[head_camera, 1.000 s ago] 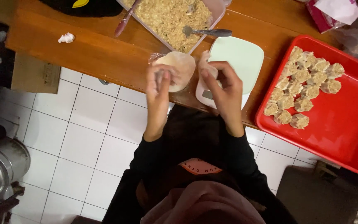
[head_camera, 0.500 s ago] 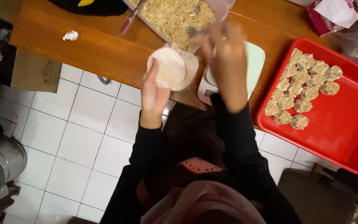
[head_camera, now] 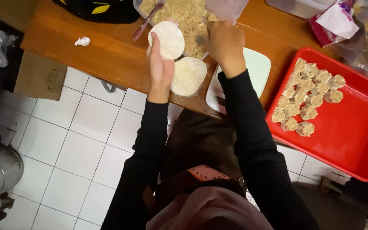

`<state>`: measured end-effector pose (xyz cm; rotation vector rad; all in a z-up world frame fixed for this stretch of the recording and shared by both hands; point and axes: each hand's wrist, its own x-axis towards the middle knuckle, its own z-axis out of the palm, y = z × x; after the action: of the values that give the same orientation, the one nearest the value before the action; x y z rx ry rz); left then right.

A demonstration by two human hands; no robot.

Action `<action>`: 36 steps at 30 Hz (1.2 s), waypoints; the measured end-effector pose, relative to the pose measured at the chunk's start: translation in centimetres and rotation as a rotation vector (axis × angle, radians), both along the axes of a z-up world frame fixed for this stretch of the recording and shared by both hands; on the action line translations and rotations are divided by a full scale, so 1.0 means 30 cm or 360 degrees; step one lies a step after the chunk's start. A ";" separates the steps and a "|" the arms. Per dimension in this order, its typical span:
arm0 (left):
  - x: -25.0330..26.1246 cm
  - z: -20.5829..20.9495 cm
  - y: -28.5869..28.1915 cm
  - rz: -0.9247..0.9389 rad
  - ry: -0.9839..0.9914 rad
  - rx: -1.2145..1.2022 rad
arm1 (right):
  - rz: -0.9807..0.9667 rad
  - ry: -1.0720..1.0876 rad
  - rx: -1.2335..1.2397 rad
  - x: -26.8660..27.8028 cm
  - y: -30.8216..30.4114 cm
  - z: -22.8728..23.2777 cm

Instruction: Filling dumpling wrappers with meat mixture, weighing them for consistency, and folding them into shape.

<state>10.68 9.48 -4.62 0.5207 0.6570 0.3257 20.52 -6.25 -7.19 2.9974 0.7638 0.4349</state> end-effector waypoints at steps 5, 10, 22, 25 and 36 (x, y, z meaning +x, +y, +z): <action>0.061 -0.135 0.008 0.0076 0.0003 -0.0050 | 0.0014 -0.0008 0.0184 -0.065 -0.033 0.057; 0.061 -0.135 0.009 0.0054 0.0013 -0.0087 | -0.0014 0.0107 0.0277 -0.096 -0.049 0.081; 0.077 -0.208 0.013 0.0126 -0.0156 -0.0130 | -0.0292 0.1052 0.0985 -0.126 -0.071 0.182; 0.083 -0.227 0.016 0.0119 -0.0133 -0.0181 | -0.0211 0.1154 0.1196 -0.119 -0.090 0.154; 0.097 -0.279 0.024 0.0094 -0.0291 -0.0222 | -0.0225 0.1596 0.1500 -0.081 -0.104 0.138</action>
<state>13.58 10.21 -12.97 0.3342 0.5142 0.3751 18.07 -9.36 -3.06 4.0514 0.3414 -1.1355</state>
